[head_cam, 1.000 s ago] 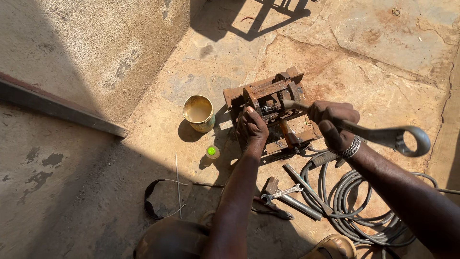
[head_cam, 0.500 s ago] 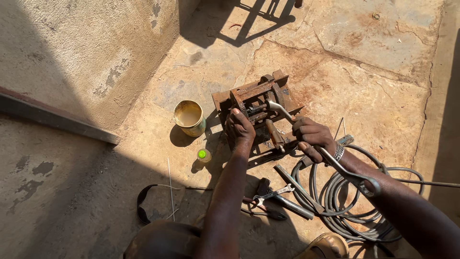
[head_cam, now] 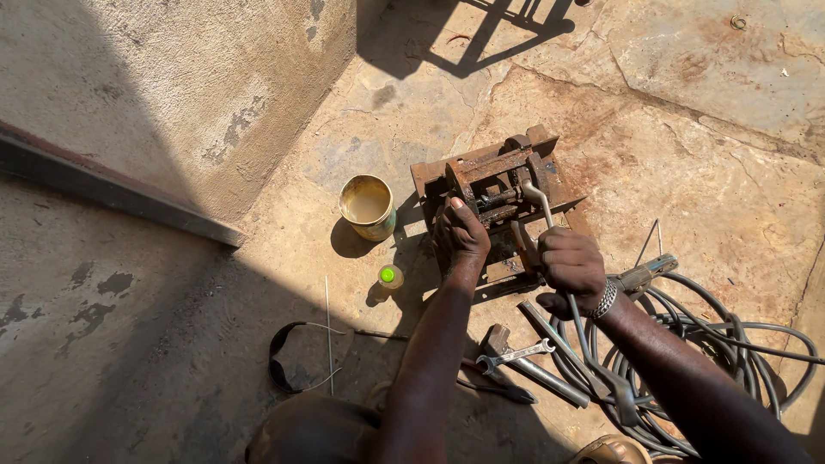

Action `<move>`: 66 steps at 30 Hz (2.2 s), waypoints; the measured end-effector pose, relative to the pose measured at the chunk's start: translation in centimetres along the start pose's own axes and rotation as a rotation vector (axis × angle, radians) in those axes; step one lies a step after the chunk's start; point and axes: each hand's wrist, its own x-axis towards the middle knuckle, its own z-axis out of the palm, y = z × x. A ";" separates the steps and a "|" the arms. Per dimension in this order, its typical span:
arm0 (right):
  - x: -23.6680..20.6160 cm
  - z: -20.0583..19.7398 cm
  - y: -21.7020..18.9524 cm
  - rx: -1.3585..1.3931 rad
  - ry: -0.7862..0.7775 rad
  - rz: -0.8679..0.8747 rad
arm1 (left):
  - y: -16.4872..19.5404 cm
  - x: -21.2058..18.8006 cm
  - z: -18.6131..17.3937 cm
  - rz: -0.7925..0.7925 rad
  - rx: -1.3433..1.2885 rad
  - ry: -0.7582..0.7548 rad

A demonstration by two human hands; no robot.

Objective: The person kneels on a concrete floor working on a rusty metal machine, using a large spanner to turn bolts on its frame while holding the machine steady. They pour liquid from a plastic bottle into a cup and apply it to the machine's moving parts, then resume turning the spanner on the mechanism.

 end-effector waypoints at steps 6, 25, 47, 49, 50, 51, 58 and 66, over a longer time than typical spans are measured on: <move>7.2 -2.2 7.3 0.253 0.492 0.599 | -1.6 -0.1 1.3 -0.037 -0.004 0.022; 13.8 2.1 13.7 -0.424 0.225 0.650 | 0.4 0.2 0.0 -0.093 0.046 -0.009; 12.0 1.2 12.7 0.054 0.295 0.661 | 1.9 0.9 -0.2 -0.161 0.018 -0.069; 9.3 1.0 9.4 0.252 0.350 0.598 | 2.0 0.8 -0.7 -0.239 0.039 -0.151; 7.6 0.4 7.3 0.326 0.371 0.564 | 2.1 0.7 -1.1 -0.266 0.060 -0.200; 5.8 0.1 5.2 0.304 0.338 0.466 | 2.1 0.6 -1.5 -0.274 0.091 -0.259; -2.2 -5.0 -2.9 -0.269 -0.555 0.198 | 2.4 0.5 -1.5 -0.098 0.065 -0.110; -1.7 -4.5 -2.1 -0.190 -0.666 0.029 | 2.1 0.5 -1.9 0.036 0.006 -0.038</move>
